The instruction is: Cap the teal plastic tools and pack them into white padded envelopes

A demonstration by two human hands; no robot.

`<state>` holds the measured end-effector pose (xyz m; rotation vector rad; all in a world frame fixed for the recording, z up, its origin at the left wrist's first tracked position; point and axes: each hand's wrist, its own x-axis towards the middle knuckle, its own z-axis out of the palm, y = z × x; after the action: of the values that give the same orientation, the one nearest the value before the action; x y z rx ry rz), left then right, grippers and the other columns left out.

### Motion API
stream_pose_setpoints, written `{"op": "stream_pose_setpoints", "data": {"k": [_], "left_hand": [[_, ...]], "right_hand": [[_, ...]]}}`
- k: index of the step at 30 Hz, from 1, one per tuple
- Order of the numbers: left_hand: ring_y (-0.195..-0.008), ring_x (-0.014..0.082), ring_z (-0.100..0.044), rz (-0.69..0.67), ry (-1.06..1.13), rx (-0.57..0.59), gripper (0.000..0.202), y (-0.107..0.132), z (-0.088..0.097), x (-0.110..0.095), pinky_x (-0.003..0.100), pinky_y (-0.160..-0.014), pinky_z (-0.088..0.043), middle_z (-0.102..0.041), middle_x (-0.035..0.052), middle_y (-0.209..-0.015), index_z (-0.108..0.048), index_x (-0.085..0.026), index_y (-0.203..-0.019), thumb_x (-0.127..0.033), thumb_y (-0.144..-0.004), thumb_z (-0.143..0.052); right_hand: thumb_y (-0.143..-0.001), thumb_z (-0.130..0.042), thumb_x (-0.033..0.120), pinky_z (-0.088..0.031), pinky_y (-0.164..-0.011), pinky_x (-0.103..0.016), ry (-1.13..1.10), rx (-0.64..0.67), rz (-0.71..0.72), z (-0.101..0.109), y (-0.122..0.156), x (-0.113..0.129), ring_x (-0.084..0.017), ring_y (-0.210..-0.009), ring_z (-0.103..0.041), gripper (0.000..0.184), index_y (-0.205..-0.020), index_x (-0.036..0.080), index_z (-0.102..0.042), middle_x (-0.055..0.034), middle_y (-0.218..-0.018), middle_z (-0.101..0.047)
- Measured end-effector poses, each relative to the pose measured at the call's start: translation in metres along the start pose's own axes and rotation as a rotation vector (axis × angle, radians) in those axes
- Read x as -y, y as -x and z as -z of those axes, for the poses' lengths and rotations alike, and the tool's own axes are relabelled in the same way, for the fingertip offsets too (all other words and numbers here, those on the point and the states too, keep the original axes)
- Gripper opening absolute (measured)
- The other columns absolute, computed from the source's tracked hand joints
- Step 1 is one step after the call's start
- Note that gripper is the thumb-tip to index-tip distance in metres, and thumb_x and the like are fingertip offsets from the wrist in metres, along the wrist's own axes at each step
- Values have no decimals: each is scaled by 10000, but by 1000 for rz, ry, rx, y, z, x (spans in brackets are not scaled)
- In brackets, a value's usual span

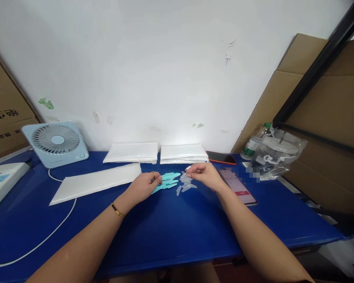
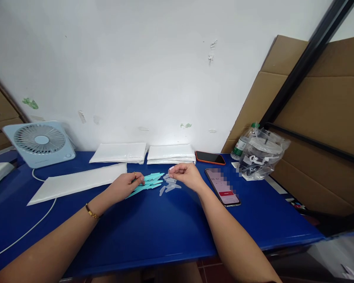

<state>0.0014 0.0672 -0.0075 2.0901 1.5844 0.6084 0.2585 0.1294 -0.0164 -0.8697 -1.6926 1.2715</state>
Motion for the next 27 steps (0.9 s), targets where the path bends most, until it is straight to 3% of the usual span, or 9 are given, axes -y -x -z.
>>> {"op": "stream_pose_setpoints", "data": {"k": [9, 13, 17, 19, 22, 27], "left_hand": [[-673, 156, -550, -51, -77, 16, 368, 2, -4, -6, 254, -613, -354, -621, -3, -712, -596, -214, -767, -400, -902, -308], [-661, 153, -540, -97, -109, 46, 371, 6, -7, -13, 255, -619, -351, -626, 18, -727, -596, -195, -754, -362, -909, -303], [-643, 138, -536, -147, -106, 183, 374, 14, -2, -18, 241, -604, -351, -631, 11, -730, -620, -201, -762, -380, -906, -324], [-614, 141, -524, -148, -169, 203, 373, 15, 1, -17, 246, -573, -339, -608, 10, -683, -622, -202, -760, -436, -887, -361], [-664, 163, -543, -121, -320, 103, 277, 13, 3, -11, 263, -589, -347, -606, 22, -750, -622, -207, -841, -446, -817, -484], [-738, 188, -568, -125, -455, 52, 187, 6, -2, 1, 290, -647, -381, -612, 34, -867, -623, -223, -897, -344, -772, -555]], "right_hand": [[-571, -790, 325, -537, -650, -292, -26, 24, -49, -13, -2, -6, -178, -716, -670, 290, -767, 134, -693, -73, -799, -711], [-569, -789, 312, -531, -638, -287, -5, 96, -99, -21, 2, -3, -170, -673, -666, 285, -755, 120, -688, -68, -748, -703], [-598, -769, 325, -518, -624, -280, 141, 256, -131, -24, 11, 4, -173, -673, -660, 255, -747, 131, -693, -55, -723, -695], [-626, -751, 319, -505, -605, -269, 286, 354, -92, -25, 16, 8, -162, -660, -647, 211, -743, 151, -702, -40, -731, -689], [-683, -712, 292, -476, -591, -253, 499, 441, 46, -27, 20, 13, -138, -662, -618, 136, -772, 189, -716, -23, -788, -675], [-764, -646, 213, -405, -775, -323, 833, 337, 258, -26, 12, 10, -180, -862, -565, 133, -869, 249, -720, -31, -883, -643]]}}
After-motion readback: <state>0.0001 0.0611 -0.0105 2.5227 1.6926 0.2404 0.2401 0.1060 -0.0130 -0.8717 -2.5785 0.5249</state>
